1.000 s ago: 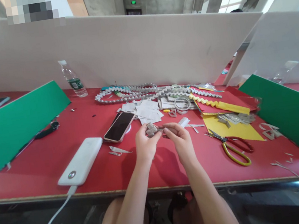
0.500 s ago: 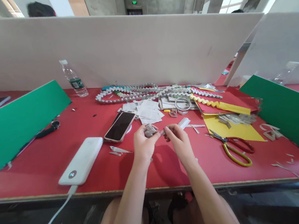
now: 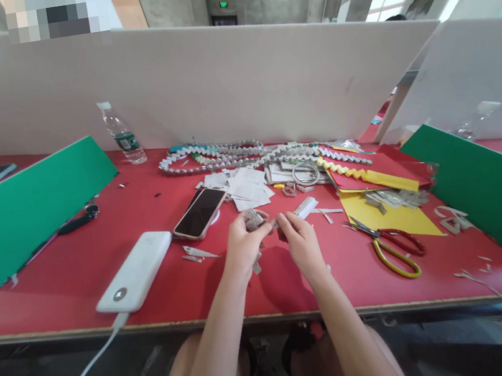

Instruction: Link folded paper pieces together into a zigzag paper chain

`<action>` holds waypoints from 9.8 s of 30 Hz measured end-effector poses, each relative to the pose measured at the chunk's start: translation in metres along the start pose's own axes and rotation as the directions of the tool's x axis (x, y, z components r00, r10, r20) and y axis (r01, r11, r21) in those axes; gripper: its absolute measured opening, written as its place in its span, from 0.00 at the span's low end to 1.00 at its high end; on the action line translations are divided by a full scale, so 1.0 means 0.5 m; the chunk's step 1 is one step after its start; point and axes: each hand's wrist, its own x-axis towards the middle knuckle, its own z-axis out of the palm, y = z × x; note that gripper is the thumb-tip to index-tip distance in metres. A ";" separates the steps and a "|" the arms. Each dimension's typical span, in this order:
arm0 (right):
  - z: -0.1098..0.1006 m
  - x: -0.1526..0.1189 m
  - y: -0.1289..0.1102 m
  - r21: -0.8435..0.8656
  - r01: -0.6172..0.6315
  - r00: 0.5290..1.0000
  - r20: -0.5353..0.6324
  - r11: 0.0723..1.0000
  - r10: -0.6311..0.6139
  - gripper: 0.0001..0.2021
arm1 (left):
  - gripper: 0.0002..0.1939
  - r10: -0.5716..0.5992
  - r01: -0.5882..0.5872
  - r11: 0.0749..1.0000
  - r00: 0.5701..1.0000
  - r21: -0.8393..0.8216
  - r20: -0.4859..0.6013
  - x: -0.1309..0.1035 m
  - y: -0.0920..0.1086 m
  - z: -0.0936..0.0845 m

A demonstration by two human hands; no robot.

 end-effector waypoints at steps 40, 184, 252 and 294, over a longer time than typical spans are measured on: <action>0.003 0.004 -0.004 0.276 -0.142 0.980 0.175 0.951 0.095 0.17 | 0.16 0.031 -0.031 0.998 1.000 -0.056 -0.007 0.008 -0.012 0.001; -0.002 -0.007 -0.023 0.074 0.142 0.987 -0.092 0.987 -0.135 0.12 | 0.13 -0.095 0.172 0.896 0.975 -0.410 0.201 0.005 -0.010 -0.004; 0.001 -0.015 -0.015 -0.106 0.217 0.968 -0.106 0.970 -0.228 0.11 | 0.22 0.104 -0.149 0.983 0.935 0.108 0.340 -0.011 0.011 -0.023; -0.013 -0.006 -0.022 -0.088 0.174 0.984 -0.004 0.981 -0.175 0.13 | 0.15 0.401 -0.393 0.816 0.913 0.425 0.076 -0.005 -0.023 0.016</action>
